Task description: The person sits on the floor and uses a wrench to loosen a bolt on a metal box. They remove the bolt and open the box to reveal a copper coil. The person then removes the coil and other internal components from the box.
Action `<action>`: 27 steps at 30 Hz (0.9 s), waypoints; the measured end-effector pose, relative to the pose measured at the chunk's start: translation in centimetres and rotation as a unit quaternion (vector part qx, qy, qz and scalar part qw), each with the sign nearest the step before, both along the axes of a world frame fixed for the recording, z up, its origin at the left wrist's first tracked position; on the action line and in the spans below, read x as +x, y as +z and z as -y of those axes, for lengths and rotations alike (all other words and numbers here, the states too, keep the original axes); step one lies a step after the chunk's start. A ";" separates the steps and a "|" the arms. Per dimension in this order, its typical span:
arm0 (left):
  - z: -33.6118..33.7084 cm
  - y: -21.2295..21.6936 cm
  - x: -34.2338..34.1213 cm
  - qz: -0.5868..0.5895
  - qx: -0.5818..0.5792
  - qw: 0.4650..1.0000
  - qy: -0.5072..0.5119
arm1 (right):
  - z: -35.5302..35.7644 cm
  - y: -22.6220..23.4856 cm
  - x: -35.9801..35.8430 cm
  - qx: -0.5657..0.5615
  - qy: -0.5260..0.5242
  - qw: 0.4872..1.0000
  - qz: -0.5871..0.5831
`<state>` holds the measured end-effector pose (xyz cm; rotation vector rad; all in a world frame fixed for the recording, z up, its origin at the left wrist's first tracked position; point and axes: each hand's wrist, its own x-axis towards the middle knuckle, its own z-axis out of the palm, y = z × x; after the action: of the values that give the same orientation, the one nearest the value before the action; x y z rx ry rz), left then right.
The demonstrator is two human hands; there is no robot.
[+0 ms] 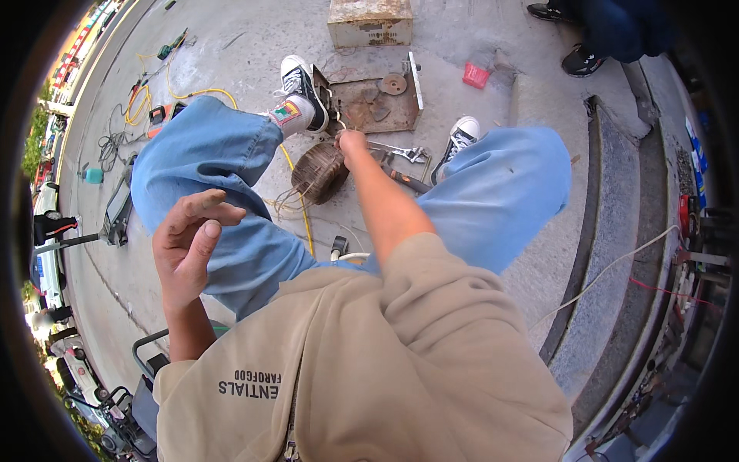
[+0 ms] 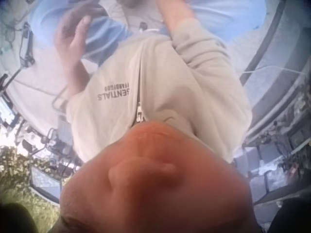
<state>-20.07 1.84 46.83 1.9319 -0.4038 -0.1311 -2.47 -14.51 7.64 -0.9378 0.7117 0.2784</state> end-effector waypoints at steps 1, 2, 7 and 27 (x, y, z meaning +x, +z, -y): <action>-0.4 -0.1 -0.8 -0.015 -0.018 1.000 0.014 | -0.2 0.2 0.0 -0.013 0.001 1.000 0.001; -0.9 -0.3 -1.6 -0.019 -0.019 0.999 0.019 | -0.2 0.1 0.1 -0.027 0.001 1.000 0.002; -2.6 -1.5 -4.0 -0.048 -0.038 0.996 0.065 | 0.3 0.0 0.3 0.001 -0.009 1.000 -0.005; 3.4 -3.8 -1.0 -0.137 -0.035 0.990 0.014 | -0.4 3.9 -0.1 -0.085 0.117 0.989 -0.034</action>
<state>-21.02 -1.55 43.05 1.8195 -0.1955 -0.3541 -2.53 -14.13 11.54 -1.1811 0.6951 0.4643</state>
